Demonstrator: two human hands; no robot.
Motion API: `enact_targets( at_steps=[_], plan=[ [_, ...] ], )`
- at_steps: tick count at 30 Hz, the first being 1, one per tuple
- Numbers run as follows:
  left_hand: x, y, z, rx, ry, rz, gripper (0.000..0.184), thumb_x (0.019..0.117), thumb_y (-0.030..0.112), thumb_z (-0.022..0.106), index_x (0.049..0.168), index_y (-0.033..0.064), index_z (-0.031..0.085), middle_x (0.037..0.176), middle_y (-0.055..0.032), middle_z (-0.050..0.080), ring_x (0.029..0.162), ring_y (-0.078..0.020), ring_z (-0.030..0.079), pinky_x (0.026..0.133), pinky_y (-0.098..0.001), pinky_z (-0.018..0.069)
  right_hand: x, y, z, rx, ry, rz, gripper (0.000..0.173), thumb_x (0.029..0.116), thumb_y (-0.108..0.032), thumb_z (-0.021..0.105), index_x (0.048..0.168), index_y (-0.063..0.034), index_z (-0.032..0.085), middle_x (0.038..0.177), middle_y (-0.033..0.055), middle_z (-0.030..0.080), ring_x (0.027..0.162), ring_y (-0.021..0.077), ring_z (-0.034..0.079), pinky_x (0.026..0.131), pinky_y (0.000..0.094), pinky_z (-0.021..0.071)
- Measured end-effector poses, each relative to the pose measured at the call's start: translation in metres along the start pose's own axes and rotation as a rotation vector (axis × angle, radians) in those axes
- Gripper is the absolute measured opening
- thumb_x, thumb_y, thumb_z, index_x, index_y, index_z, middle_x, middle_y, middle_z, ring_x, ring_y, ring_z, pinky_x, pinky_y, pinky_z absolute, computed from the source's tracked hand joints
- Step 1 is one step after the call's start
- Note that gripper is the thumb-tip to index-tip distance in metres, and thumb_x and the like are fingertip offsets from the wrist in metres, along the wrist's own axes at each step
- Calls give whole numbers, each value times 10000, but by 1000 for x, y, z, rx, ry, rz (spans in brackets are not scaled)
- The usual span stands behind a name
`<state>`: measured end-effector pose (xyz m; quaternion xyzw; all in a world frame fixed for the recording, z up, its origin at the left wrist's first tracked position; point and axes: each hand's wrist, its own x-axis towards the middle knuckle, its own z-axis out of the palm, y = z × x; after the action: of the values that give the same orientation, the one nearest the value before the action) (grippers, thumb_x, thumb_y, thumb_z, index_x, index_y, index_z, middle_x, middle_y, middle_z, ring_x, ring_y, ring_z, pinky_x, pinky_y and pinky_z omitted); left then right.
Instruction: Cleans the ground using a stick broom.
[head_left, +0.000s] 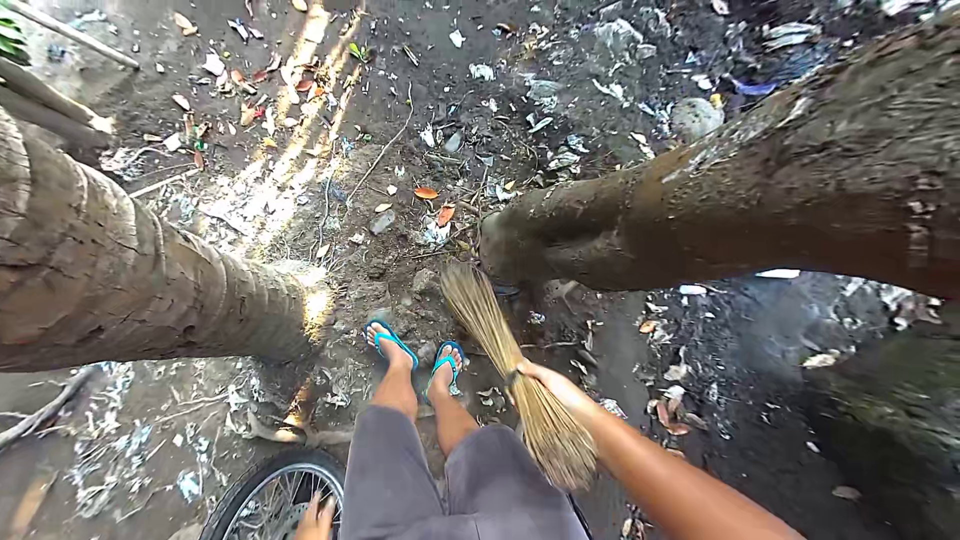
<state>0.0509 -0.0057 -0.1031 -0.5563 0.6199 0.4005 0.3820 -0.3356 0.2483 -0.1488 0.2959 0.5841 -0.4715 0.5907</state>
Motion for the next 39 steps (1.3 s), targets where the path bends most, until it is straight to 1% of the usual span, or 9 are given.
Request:
enact_targets(
  at_steps=[3, 7, 13, 17, 21, 26, 30, 35, 39],
  plan=[
    [80, 60, -1, -48, -17, 166, 660, 1054, 406, 548, 1564, 14, 401, 1569, -284, 422, 1481, -412, 393, 1230, -564, 306, 51, -30, 50, -182, -37, -84, 568, 1073, -271, 480, 1593, -129, 302, 1433, 154, 553, 1225, 234, 598, 1006, 435, 513],
    [80, 155, 15, 444, -127, 52, 925, 929, 557, 672, 1652, 162, 252, 1719, -194, 131, 1561, -422, 207, 1198, -644, 287, 51, -5, 98, -139, -46, -181, 849, 1020, -240, 584, 1663, -173, 33, 1669, 197, 233, 1424, 303, 453, 1121, 485, 442],
    [103, 168, 9, 756, -150, 50, 985, 858, 690, 667, 1647, 248, 278, 1734, -98, 145, 1576, -345, 209, 1199, -646, 271, 29, 15, 123, 143, 109, -56, 844, 1033, -193, 569, 1661, -227, 7, 1646, 175, 291, 1306, 272, 563, 1020, 444, 517],
    [124, 175, -8, 802, -171, 76, 973, 850, 699, 669, 1632, 235, 322, 1719, -85, 216, 1561, -329, 256, 1188, -629, 300, 106, -89, 140, 157, 145, -108, 541, 1068, -289, 502, 1549, -80, 368, 1354, 175, 594, 1172, 246, 613, 967, 433, 523],
    [139, 183, -29, 832, -198, 85, 971, 846, 705, 669, 1630, 243, 330, 1717, -66, 227, 1557, -317, 268, 1187, -624, 306, 139, -125, 186, 239, 38, -206, 783, 1067, -299, 530, 1660, -171, 35, 1638, 184, 312, 1388, 279, 493, 1094, 459, 465],
    [158, 192, -59, 810, -216, 93, 938, 841, 660, 687, 1618, 251, 358, 1711, -65, 246, 1544, -309, 301, 1182, -618, 315, 98, -68, 199, 327, 49, -100, 928, 1009, -85, 582, 1652, -309, -49, 1643, 193, 277, 1283, 305, 573, 998, 484, 528],
    [170, 199, -74, 821, -250, 93, 957, 831, 666, 704, 1619, 247, 359, 1714, -53, 242, 1543, -311, 304, 1181, -620, 315, 118, -75, 203, 479, 205, -17, 820, 1034, -192, 582, 1660, -268, 57, 1495, 217, 461, 1141, 310, 622, 902, 487, 551],
    [184, 197, -84, 857, -270, 114, 989, 811, 702, 703, 1620, 249, 359, 1709, -59, 258, 1539, -309, 315, 1182, -619, 318, 218, -205, 189, 324, 153, -72, 474, 1043, -276, 574, 1439, -38, 467, 1189, 179, 633, 1019, 230, 638, 877, 399, 541],
    [185, 200, -84, 895, -311, 102, 1006, 818, 716, 693, 1630, 244, 334, 1716, -69, 233, 1548, -317, 294, 1188, -625, 306, 228, -207, 193, 111, 91, -211, 900, 980, -259, 686, 1657, -233, 95, 1458, 229, 518, 1209, 322, 613, 1000, 488, 518]
  ],
)
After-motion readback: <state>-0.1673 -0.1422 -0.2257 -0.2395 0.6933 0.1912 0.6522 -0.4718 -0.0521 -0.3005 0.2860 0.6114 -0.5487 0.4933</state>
